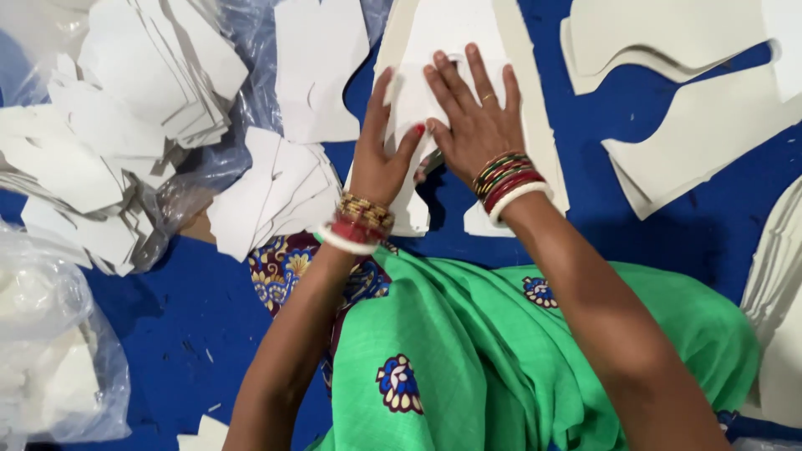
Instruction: The person sorts and matches white shoe upper components on a blue floor surface.
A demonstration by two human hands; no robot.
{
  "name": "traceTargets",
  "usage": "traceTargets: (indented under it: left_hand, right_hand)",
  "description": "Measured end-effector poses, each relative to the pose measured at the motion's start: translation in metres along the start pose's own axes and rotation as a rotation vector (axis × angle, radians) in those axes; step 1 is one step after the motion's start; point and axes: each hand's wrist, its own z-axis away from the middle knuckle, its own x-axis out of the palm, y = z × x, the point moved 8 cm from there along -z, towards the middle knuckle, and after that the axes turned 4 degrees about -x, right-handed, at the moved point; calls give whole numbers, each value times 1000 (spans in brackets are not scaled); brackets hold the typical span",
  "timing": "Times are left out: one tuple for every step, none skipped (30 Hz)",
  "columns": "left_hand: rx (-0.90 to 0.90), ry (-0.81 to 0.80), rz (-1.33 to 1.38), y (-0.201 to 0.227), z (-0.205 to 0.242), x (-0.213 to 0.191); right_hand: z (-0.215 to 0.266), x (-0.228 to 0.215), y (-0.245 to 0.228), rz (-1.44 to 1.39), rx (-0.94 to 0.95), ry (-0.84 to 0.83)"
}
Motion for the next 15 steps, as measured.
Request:
traceTargets:
  left_hand:
    - [15,-2,7,3,6,-3]
    - [-285,-38,220,-18,13,-2]
    - [-594,-84,427,-37,32,2]
    - [-589,-88,428,-56,46,-6]
    - [-469,-125,274,-66,60,-17]
    - [-347,-161,121,-75,75,-28]
    - [-354,-162,120,-62,72,-32]
    - [-471,-177,125,-57,72,-34]
    - [-594,-196,131,-51,76,-36]
    - [-609,-199,131,-49,81,-38]
    - [-661,-234,232,-50,86,-33]
    - [-712,-268,334,-49,91,-29]
    - [-711,-277,341,-55,96,-29]
    - [-661,-293,344,-59,99,-29]
    - [-617,-306,344,-62,103,-32]
  right_hand:
    - [-1,0,1,11,5,11]
    - [-2,0,2,17,11,26]
    - [0,4,0,16,16,33]
    - [-2,1,1,19,20,37]
    - [-1,0,0,2,26,40]
    - [-1,0,-2,-15,32,43]
    - [-1,0,-2,-19,32,37]
    - [-1,0,-3,-14,29,52]
    - [3,1,-4,-11,29,60]
    - [3,2,-5,-19,32,48]
    - [3,0,-4,-12,22,58]
    - [3,-2,-3,-7,11,68]
    - [4,-2,-2,0,20,67]
    - [4,-4,-2,2,6,91]
    - [5,-4,-5,-2,-8,113]
